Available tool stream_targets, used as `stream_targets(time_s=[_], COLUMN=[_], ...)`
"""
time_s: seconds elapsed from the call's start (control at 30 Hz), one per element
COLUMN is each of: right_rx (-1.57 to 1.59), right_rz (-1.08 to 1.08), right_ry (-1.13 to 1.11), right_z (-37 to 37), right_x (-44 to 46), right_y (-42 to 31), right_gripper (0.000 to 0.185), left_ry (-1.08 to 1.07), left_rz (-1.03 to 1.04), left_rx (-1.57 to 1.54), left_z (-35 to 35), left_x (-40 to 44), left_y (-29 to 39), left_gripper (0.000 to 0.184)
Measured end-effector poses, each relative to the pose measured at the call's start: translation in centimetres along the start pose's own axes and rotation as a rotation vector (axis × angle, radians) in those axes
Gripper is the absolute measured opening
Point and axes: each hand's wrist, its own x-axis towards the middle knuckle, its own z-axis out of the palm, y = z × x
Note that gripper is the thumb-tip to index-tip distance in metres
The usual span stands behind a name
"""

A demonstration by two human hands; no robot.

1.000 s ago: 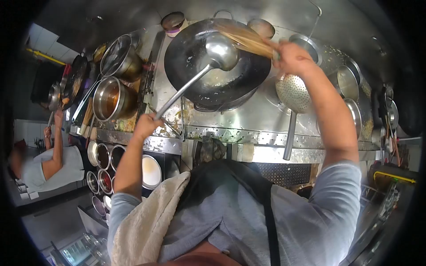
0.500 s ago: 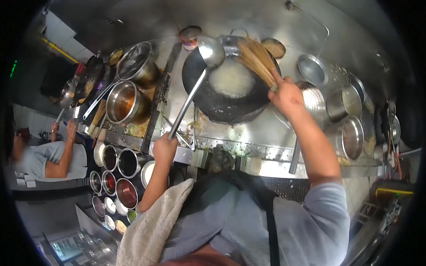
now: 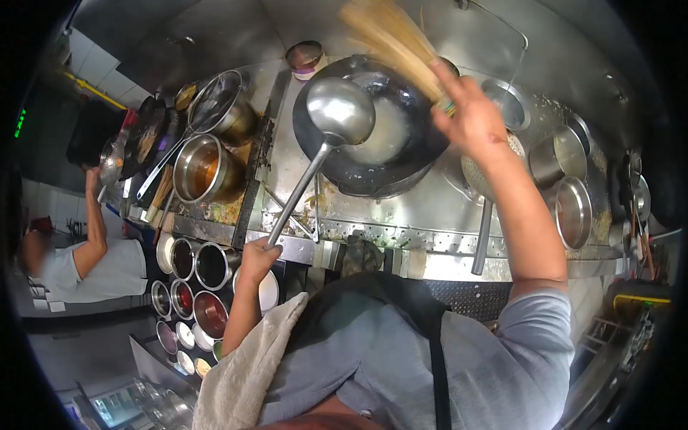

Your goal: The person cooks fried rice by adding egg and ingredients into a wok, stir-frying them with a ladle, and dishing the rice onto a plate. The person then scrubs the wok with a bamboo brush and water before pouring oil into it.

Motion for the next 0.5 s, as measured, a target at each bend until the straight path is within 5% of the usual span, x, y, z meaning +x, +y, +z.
stream_targets(time_s=[0.07, 0.1, 0.23, 0.33, 0.4, 0.47, 0.5], right_rx=[-0.051, -0.356, -0.005, 0.346, 0.418, 0.541, 0.524], right_rz=[-0.12, -0.173, 0.061, -0.074, -0.057, 0.11, 0.119], right_ry=[-0.311, -0.388, -0.035, 0.526, 0.554, -0.042, -0.023], right_z=[-0.1, -0.1, -0.9, 2.4, 6.9, 9.9, 10.9], right_x=[-0.6, -0.3, -1.8, -4.1, -7.0, -9.4, -10.4], right_y=[0.3, 1.5, 2.2, -1.7, -4.6, -5.4, -5.2], right_gripper=[0.072, 0.073, 0.076, 0.078, 0.082, 0.087, 0.088], left_ry=[-0.042, -0.069, -0.151, -0.193, -0.189, -0.165, -0.18], left_rz=[-0.033, -0.067, -0.127, -0.166, -0.165, -0.16, -0.169], left_rx=[-0.12, -0.117, -0.265, -0.401, -0.447, -0.457, -0.485], left_z=[0.5, 0.3, 0.4, 1.8, 3.3, 4.5, 4.5], left_x=[0.0, -0.2, -0.4, -0.7, -0.5, -0.7, -0.5], left_y=[-1.0, -1.5, -1.7, -0.8, 0.6, 1.8, 2.0], left_gripper=[0.022, 0.021, 0.023, 0.025, 0.024, 0.023, 0.023])
